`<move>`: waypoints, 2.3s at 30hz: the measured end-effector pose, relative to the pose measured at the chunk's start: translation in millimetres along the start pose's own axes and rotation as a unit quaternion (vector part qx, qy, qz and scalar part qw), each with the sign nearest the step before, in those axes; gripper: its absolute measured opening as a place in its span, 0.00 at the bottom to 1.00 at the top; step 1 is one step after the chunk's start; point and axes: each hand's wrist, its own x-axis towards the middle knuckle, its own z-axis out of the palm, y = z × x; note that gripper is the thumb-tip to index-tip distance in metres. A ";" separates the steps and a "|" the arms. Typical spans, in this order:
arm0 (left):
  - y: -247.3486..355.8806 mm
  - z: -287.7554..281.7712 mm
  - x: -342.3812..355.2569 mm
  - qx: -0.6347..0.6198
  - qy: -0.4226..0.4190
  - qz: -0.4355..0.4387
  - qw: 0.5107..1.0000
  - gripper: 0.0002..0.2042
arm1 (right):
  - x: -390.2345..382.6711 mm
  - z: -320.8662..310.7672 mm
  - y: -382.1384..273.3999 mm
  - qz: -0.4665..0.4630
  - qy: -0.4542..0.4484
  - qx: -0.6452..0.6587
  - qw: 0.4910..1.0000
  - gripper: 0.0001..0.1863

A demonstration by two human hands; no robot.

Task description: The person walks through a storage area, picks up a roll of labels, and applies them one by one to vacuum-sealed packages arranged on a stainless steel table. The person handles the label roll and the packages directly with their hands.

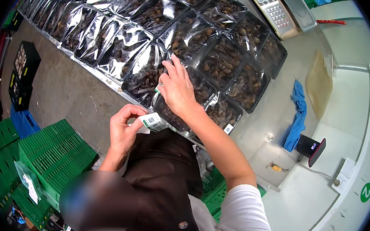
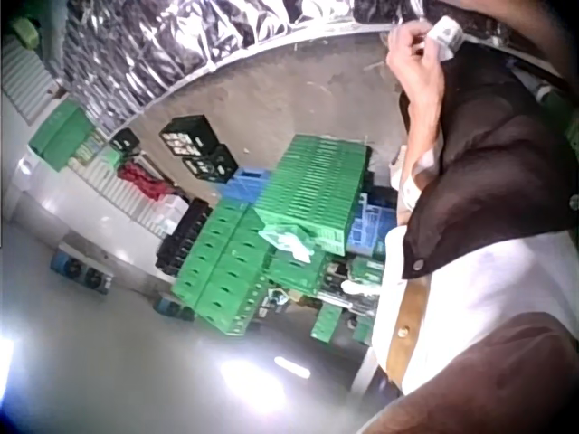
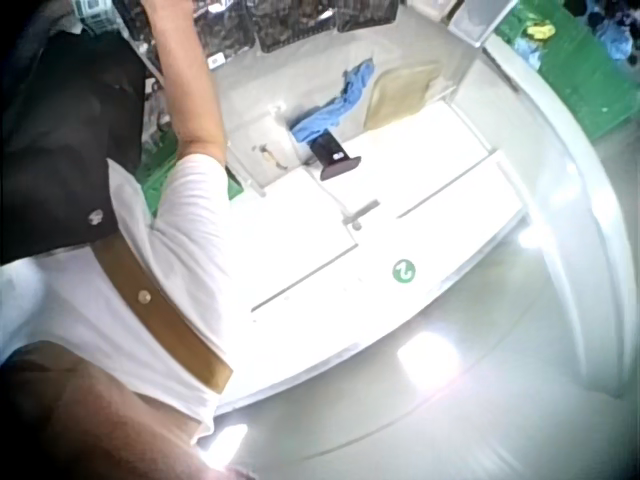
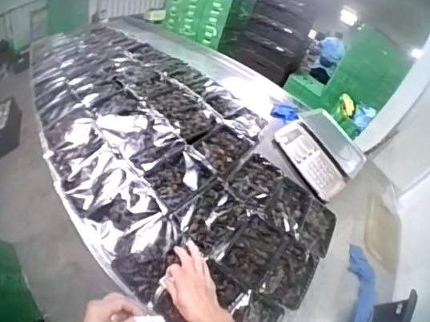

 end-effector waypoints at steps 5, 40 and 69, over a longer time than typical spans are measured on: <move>-2.8 -7.9 4.7 -0.067 0.013 -0.037 0.997 0.07 | 1.9 -11.7 -23.5 0.062 0.093 -0.017 0.994 0.19; 11.2 -113.1 63.4 -0.188 0.095 -0.003 0.978 0.12 | 83.9 13.9 -99.5 0.225 -0.124 0.442 0.860 0.17; 1.9 -146.4 86.4 -0.245 0.157 -0.012 0.957 0.13 | 137.1 29.5 -123.5 0.222 -0.199 0.493 0.818 0.16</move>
